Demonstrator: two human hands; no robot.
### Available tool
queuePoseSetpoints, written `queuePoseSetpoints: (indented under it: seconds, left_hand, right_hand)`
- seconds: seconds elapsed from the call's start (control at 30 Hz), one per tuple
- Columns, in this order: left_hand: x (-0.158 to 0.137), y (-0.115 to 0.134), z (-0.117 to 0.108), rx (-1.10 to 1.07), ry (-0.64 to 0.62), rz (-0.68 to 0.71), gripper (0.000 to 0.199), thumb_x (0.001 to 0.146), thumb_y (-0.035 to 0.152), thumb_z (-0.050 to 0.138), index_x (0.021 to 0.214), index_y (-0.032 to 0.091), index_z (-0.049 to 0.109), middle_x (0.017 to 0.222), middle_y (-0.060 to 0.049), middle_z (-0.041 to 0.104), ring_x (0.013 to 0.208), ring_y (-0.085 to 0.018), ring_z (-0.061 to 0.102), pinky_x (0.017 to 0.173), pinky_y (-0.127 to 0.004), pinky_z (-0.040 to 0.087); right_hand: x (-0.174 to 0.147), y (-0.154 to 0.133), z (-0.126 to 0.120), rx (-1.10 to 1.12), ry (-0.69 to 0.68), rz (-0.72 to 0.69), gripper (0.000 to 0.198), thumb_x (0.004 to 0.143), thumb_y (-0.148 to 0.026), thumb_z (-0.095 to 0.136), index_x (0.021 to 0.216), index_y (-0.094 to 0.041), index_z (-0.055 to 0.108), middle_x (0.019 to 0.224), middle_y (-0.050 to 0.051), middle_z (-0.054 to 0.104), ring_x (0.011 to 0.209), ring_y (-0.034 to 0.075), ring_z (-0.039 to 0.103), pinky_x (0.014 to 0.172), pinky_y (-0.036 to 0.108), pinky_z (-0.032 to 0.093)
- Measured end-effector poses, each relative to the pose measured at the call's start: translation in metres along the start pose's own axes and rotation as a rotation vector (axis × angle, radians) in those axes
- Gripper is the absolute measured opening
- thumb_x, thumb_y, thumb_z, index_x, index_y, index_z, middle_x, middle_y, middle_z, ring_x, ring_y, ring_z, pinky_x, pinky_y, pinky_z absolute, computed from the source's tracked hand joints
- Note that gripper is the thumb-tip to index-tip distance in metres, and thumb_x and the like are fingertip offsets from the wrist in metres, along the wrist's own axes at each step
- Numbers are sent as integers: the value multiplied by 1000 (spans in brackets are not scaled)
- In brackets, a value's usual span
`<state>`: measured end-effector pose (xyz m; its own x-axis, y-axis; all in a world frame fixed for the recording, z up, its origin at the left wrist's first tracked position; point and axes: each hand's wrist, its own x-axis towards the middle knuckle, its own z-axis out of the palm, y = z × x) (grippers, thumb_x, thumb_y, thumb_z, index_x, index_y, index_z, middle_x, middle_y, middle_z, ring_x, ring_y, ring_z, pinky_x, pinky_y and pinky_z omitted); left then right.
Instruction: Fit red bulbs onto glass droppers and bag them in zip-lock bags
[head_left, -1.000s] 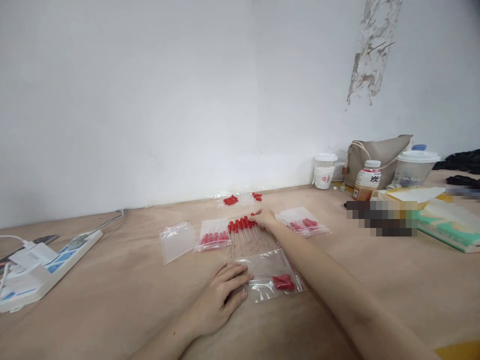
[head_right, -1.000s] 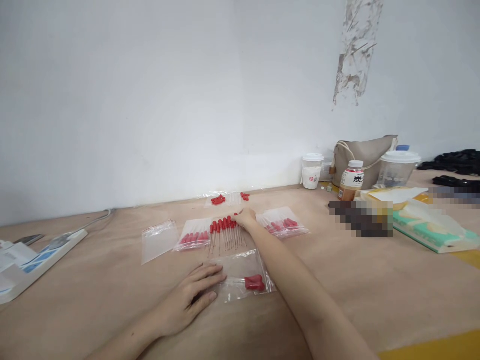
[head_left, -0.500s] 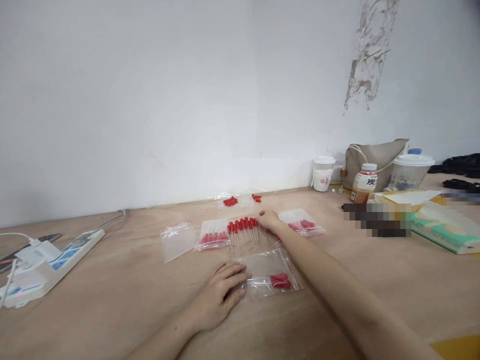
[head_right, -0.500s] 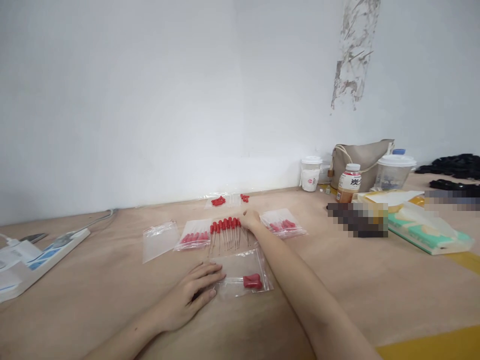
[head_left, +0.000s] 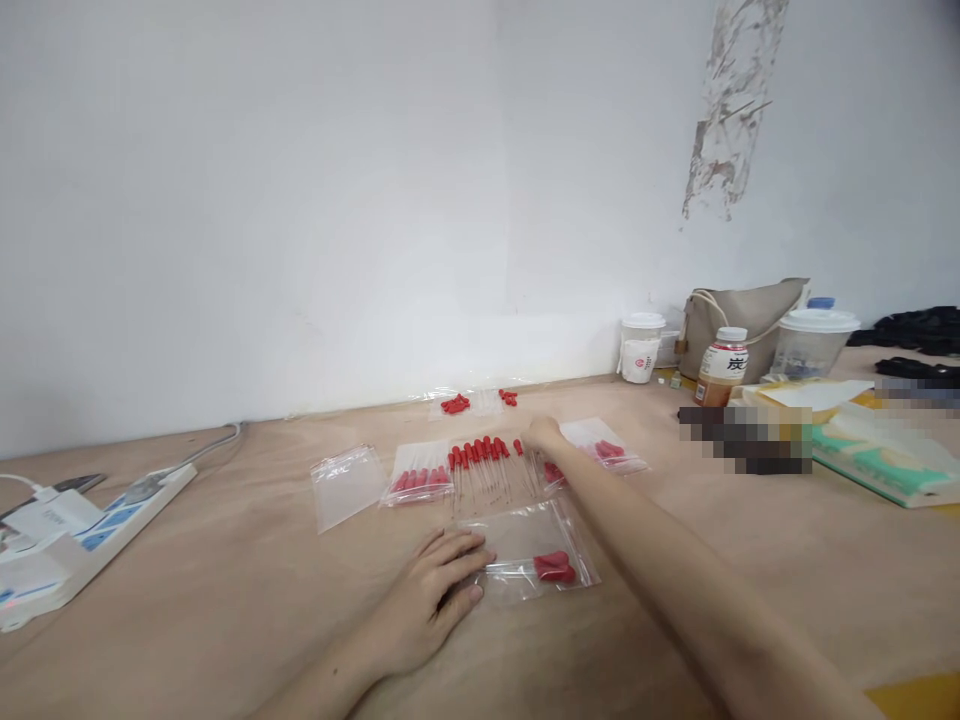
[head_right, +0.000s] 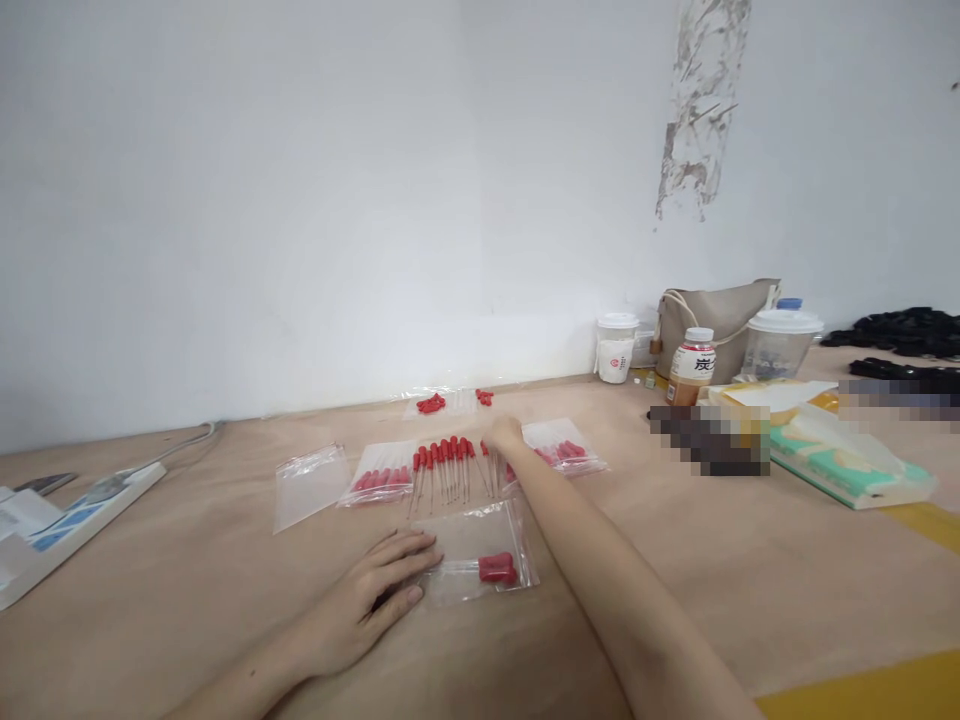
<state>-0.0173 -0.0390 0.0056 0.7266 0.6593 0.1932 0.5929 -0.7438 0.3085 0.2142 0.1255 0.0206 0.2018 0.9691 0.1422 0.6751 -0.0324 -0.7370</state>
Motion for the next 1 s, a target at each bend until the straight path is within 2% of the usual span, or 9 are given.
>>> queuePoseSetpoints:
  seconds: [0.1,0.2,0.3,0.37,0.5,0.7,0.8,0.87,1.0]
  left_hand:
    - [0,-1,0,4,8,4,36,89,30,39,125,30,42,129,-1,44,120,-20,36,103,-42,25]
    - [0,-1,1,25,4,-2,36,89,30,39,125,30,42,129,-1,44,120,-20,36,102,-43,26]
    - [1,-1,1,30,8,-6,34,89,30,38,123,30,44,129,-1,44,119,-20,37,101,-43,27]
    - [2,0,1,29,8,-12,34,89,30,38,123,30,44,129,-1,44,119,-20,38,101,-43,28]
    - [3,0,0,44,0,-17,34,90,31,37,123,31,43,129,-1,43,120,-20,36,100,-43,29]
    - [2,-1,2,40,7,-3,34,90,31,36,123,30,43,129,-1,43,119,-20,37,100,-43,28]
    - [2,0,2,38,22,-1,36,90,32,37,125,30,40,129,-1,44,119,-20,37,100,-42,29]
    - [1,2,1,29,44,-7,39,89,32,38,128,29,36,128,-2,44,118,-20,39,99,-41,31]
    - [2,4,-1,11,62,5,43,88,31,39,130,28,31,129,-2,43,117,-20,40,100,-40,31]
  right_hand:
    - [-11,1,-31,215,-29,38,23,82,-27,50,94,-9,56,90,8,58,73,14,57,62,27,48]
    - [-36,16,-66,414,-11,52,15,82,-23,44,76,-13,53,65,2,57,48,7,50,44,18,41]
    - [-70,43,-87,567,73,69,14,84,-24,38,76,-17,46,63,-1,54,44,5,47,41,16,40]
    - [-91,61,-91,656,124,81,8,84,-22,39,79,-18,43,63,-2,53,47,6,49,43,16,42]
    - [-117,83,-81,966,111,172,8,81,-19,45,74,-19,42,60,-2,54,45,6,50,41,16,42]
    - [-131,77,-65,1170,7,274,9,80,-17,47,72,-19,43,61,-1,57,50,8,56,53,20,48]
    - [-142,76,-62,1138,-195,236,9,75,-19,54,75,-19,45,69,1,60,65,12,61,66,26,49]
    - [-148,76,-62,955,-301,115,14,71,-22,60,76,-18,48,68,0,59,64,12,59,64,26,48]
    - [-151,75,-60,507,-291,-202,16,66,-26,64,74,-15,55,59,-3,53,52,8,47,49,20,38]
